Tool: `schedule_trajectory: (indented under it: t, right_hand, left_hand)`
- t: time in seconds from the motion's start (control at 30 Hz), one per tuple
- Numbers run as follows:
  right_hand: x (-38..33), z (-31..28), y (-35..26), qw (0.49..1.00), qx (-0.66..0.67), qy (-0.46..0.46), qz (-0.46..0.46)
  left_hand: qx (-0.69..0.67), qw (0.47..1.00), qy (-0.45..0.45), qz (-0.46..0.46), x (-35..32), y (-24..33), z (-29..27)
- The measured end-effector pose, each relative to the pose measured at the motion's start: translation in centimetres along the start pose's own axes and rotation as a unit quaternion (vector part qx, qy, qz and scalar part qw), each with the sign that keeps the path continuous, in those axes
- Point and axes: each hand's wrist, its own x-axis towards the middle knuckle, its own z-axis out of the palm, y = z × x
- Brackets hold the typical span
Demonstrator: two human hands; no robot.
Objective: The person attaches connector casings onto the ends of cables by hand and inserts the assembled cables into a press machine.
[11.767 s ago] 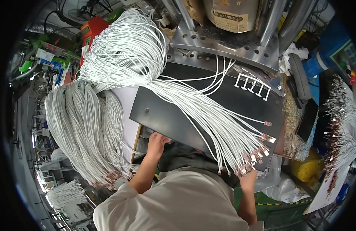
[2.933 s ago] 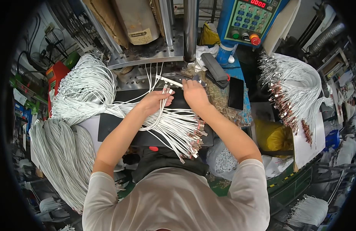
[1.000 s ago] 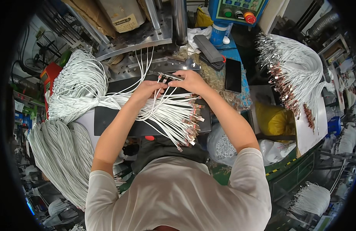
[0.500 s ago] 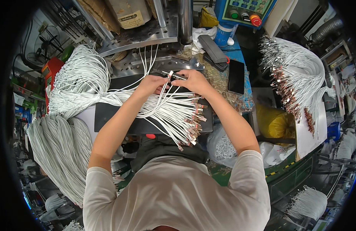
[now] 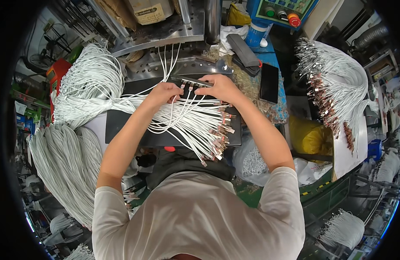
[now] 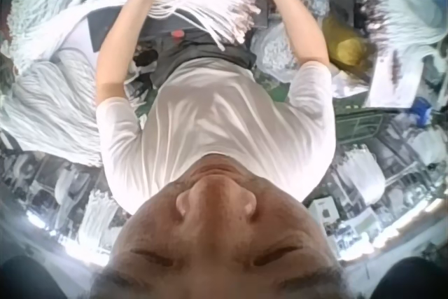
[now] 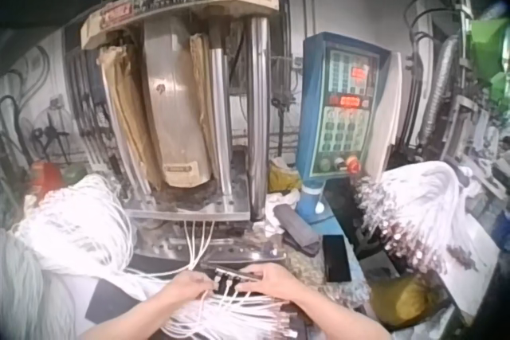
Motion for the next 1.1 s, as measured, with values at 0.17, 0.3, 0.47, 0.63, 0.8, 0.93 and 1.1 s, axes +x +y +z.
schedule_trajectory:
  t: [0.17,0.3,0.47,0.63,0.8,0.93,1.1]
  right_hand:
    - [0.0,-0.6,-1.1,0.991,-0.131,0.027,-0.02]
    - [3.6,-0.6,-0.9,0.909,-0.287,0.191,-0.233]
    - [15.2,0.6,-0.8,0.844,-0.336,0.333,-0.253]
    - [24.0,-1.3,0.3,0.81,-0.412,0.323,-0.263]
    - [24.5,-2.5,-0.1,0.832,-0.361,0.322,-0.273]
    - [21.7,-1.4,-1.7,0.864,-0.27,0.314,-0.287]
    - [14.7,0.9,-0.8,0.892,-0.223,0.266,-0.291]
  left_hand:
    - [0.19,0.979,0.024,0.068,-1.4,1.2,-0.7]
    - [0.19,0.937,0.226,0.189,0.0,3.0,-3.5]
    - [-0.238,0.968,0.081,0.005,4.4,3.8,-5.5]
    - [-0.027,0.996,0.07,0.037,2.6,4.6,-4.8]
    - [0.121,0.981,0.023,0.151,-4.3,6.7,-4.4]
    - [0.043,0.881,0.308,0.357,-10.1,7.1,-18.2]
    - [0.362,0.738,0.552,-0.138,-14.4,2.2,-32.6]
